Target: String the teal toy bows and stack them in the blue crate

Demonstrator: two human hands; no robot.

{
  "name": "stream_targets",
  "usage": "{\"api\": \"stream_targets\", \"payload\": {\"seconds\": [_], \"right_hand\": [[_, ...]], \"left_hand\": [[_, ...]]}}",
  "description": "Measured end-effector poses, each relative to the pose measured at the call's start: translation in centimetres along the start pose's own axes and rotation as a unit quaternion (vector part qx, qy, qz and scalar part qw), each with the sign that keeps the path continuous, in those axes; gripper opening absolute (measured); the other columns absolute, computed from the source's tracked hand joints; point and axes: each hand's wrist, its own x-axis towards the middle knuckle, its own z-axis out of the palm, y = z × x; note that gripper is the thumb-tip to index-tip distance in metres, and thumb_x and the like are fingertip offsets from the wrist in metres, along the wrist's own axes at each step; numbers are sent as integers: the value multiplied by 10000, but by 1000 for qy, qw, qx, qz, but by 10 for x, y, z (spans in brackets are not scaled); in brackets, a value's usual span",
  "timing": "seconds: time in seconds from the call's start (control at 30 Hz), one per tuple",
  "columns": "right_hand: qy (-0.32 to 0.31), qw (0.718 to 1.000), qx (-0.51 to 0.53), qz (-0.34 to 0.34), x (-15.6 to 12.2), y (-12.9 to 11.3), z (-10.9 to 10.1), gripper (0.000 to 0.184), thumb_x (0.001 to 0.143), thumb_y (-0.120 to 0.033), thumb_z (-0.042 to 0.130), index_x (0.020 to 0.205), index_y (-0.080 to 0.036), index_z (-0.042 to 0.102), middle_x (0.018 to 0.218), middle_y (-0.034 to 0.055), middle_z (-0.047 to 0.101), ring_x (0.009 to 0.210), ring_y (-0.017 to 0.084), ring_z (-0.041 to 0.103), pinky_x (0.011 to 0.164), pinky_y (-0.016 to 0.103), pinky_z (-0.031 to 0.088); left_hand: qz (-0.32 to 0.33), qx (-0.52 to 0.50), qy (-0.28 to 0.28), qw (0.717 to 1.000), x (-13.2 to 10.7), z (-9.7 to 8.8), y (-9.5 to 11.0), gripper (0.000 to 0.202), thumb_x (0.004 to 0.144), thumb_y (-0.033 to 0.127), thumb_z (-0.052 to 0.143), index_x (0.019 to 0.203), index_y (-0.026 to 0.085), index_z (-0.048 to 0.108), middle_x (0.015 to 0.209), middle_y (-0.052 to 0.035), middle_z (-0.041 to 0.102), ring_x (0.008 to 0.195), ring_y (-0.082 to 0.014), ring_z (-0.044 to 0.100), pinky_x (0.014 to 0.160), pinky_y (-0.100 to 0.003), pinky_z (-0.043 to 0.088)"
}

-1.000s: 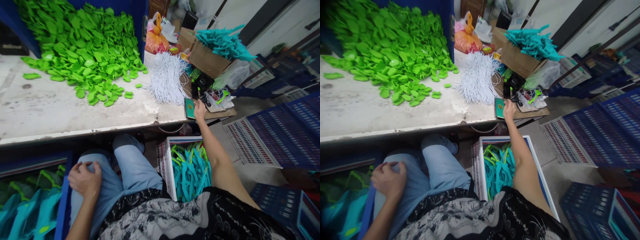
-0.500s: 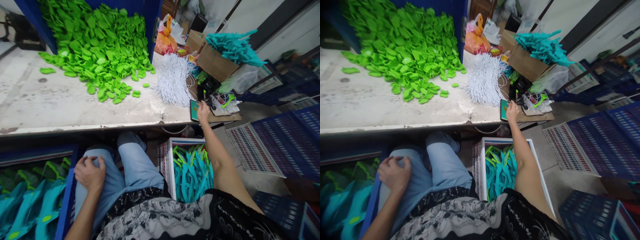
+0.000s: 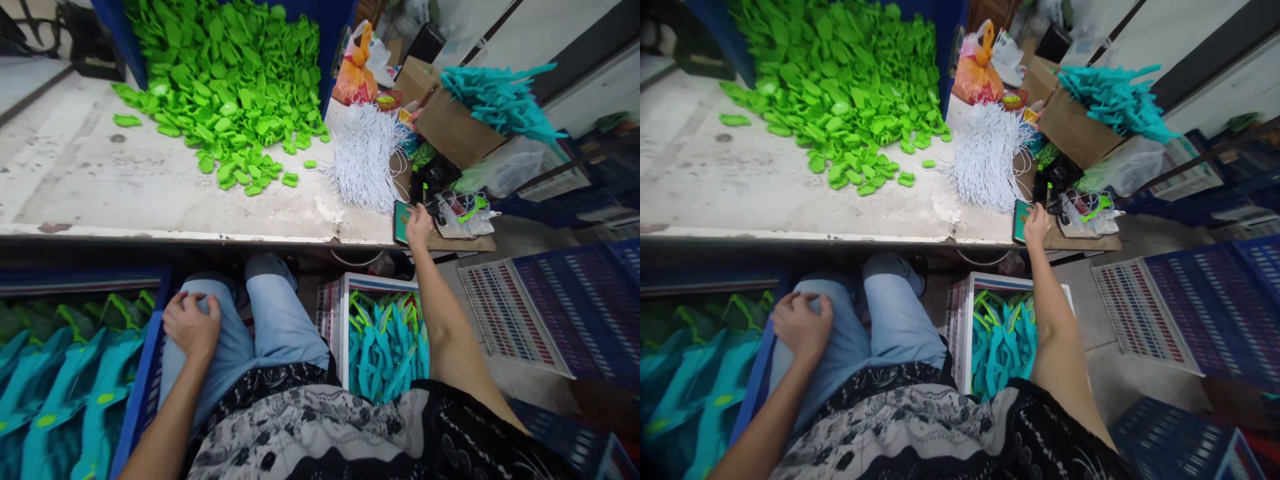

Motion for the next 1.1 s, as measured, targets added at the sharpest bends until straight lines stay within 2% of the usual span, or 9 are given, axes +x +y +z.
{"api": "stream_targets", "payload": {"seconds": [0.33,0.7,0.93,1.1], "right_hand": [[43,999,-15,-30,5,8,11,436,853,-242,338,1228,-129,530,1130,149,653,1122,267,547,991,475,384],[14,1000,-8,-8,2,-4,6,470,853,-219,322,1276,-103,490,1135,132,669,1171,269,507,1027,491,342],[12,1000,-4,-1,4,-5,6,459,863,-211,323,1283,-114,484,1140,138,663,1182,271,498,1031,499,340],[14,1000,2,9,6,-3,3,445,867,-202,332,1277,-116,484,1126,134,666,1179,264,508,1030,505,354]], "left_hand": [[-17,-20,-28,999,1,-4,1,290,830,352,521,1011,142,605,1259,-169,475,1156,-331,424,907,-443,342],[0,-5,-6,1000,0,0,-4,301,844,389,503,1012,160,601,1275,-146,492,1153,-325,449,880,-426,360],[-10,-11,-20,1000,1,-1,-3,326,845,413,476,1003,154,596,1286,-153,480,1166,-333,433,889,-429,342],[-7,3,-6,1000,1,0,-4,318,834,404,492,999,157,606,1270,-143,498,1154,-330,454,872,-416,365]]}}
